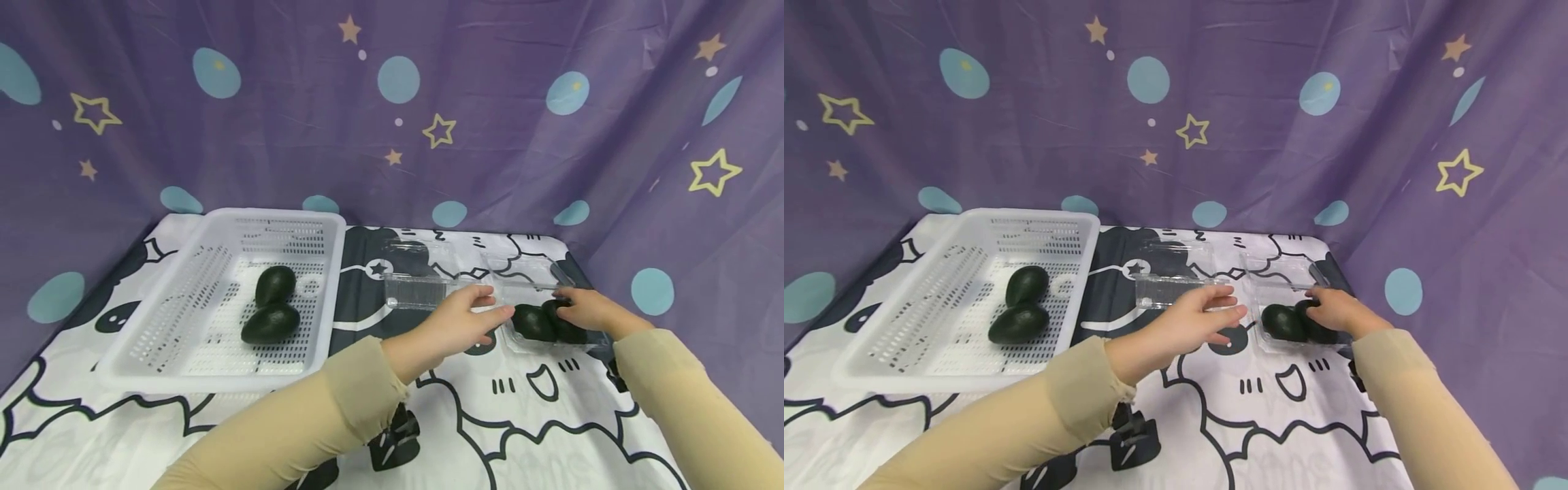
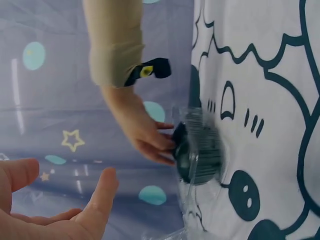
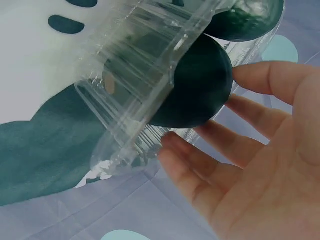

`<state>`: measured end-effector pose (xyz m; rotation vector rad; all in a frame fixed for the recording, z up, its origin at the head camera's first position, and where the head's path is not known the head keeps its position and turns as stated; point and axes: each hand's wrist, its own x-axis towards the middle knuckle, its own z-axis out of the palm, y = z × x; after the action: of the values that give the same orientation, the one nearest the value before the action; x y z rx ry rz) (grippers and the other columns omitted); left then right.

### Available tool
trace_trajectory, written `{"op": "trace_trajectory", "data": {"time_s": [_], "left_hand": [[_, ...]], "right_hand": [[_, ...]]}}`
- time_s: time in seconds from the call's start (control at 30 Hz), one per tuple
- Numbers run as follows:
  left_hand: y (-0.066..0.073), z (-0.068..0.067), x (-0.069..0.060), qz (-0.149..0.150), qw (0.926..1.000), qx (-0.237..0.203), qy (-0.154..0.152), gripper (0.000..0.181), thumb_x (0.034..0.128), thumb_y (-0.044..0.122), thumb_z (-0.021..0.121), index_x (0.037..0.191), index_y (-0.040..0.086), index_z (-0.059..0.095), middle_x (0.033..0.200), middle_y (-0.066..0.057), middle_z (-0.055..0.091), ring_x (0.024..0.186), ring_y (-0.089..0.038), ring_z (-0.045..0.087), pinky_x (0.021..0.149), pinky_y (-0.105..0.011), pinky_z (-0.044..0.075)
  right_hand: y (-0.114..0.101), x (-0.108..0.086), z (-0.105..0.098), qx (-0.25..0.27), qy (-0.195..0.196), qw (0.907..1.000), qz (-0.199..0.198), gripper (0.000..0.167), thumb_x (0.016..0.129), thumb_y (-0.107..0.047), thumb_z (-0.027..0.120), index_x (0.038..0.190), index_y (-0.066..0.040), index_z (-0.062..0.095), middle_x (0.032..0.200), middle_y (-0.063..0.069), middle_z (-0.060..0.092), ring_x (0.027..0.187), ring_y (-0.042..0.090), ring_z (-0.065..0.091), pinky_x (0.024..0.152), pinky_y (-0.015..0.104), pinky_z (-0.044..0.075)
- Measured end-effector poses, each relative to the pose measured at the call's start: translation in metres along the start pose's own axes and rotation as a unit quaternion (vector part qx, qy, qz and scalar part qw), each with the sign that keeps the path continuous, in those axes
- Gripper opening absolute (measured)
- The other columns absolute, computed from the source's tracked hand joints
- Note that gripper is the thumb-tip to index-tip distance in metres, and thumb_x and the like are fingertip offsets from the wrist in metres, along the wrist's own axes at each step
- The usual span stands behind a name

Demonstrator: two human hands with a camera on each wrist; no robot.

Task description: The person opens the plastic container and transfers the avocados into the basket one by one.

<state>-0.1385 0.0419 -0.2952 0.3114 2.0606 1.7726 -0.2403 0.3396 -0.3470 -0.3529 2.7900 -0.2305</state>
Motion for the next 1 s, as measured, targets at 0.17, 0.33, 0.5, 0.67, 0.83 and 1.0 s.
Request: {"op": "trace_trajectory", "data": {"time_s": [0.17, 0.33, 0.5, 0.67, 0.83, 1.0], "left_hand": [[0.006, -0.016, -0.005, 0.004, 0.9996, -0.024, 0.012, 0.06, 0.0994, 0.025, 0.061, 0.148, -0.001, 0.039, 0.148, -0.018, 0.048, 0.118, -0.032, 0.064, 0.087, -0.034, 0.057], [0.007, -0.035, -0.013, 0.009, 0.9993, -0.034, 0.006, 0.059, 0.1013, 0.025, 0.058, 0.15, -0.002, 0.036, 0.144, -0.018, 0.052, 0.125, -0.033, 0.059, 0.091, -0.035, 0.056], [0.011, -0.05, -0.024, 0.012, 0.9992, -0.038, 0.004, 0.059, 0.1028, 0.025, 0.055, 0.15, -0.003, 0.033, 0.142, -0.018, 0.055, 0.127, -0.034, 0.058, 0.093, -0.036, 0.055], [0.017, -0.06, -0.036, 0.01, 0.9994, -0.032, 0.011, 0.058, 0.1026, 0.024, 0.055, 0.151, -0.001, 0.034, 0.142, -0.017, 0.054, 0.126, -0.032, 0.058, 0.093, -0.036, 0.055], [0.02, -0.076, -0.045, 0.006, 0.9994, -0.02, 0.029, 0.056, 0.1024, 0.025, 0.056, 0.15, 0.001, 0.036, 0.143, -0.014, 0.054, 0.125, -0.031, 0.059, 0.093, -0.036, 0.055], [0.018, -0.096, -0.052, -0.007, 0.9983, -0.013, 0.056, 0.056, 0.1016, 0.026, 0.057, 0.15, 0.004, 0.038, 0.144, -0.013, 0.053, 0.122, -0.031, 0.061, 0.092, -0.036, 0.056]], "right_hand": [[0.0, 0.0, 0.005, 0.007, -0.015, 0.9999, 0.004, 0.055, 0.091, -0.018, 0.057, 0.136, 0.011, 0.048, 0.134, 0.04, 0.049, 0.123, 0.057, 0.046, 0.097, 0.065, 0.041], [-0.001, 0.003, 0.01, 0.005, -0.022, 0.9997, 0.008, 0.059, 0.089, -0.019, 0.062, 0.137, 0.011, 0.047, 0.135, 0.04, 0.047, 0.125, 0.058, 0.044, 0.098, 0.067, 0.039], [-0.001, 0.007, 0.012, -0.005, -0.006, 1.0, 0.002, 0.06, 0.087, -0.021, 0.066, 0.135, 0.011, 0.049, 0.132, 0.04, 0.051, 0.122, 0.057, 0.047, 0.096, 0.066, 0.041], [0.0, 0.01, 0.014, -0.006, -0.001, 1.0, -0.003, 0.061, 0.087, -0.022, 0.068, 0.134, 0.011, 0.049, 0.13, 0.039, 0.052, 0.12, 0.055, 0.05, 0.095, 0.064, 0.042], [0.0, 0.011, 0.015, -0.002, -0.001, 1.0, 0.0, 0.063, 0.086, -0.024, 0.07, 0.135, 0.011, 0.049, 0.129, 0.039, 0.053, 0.117, 0.052, 0.052, 0.094, 0.062, 0.044], [-0.002, 0.012, 0.017, 0.0, 0.005, 1.0, 0.005, 0.066, 0.082, -0.023, 0.074, 0.133, 0.011, 0.05, 0.127, 0.038, 0.054, 0.116, 0.053, 0.052, 0.094, 0.062, 0.044]]}}
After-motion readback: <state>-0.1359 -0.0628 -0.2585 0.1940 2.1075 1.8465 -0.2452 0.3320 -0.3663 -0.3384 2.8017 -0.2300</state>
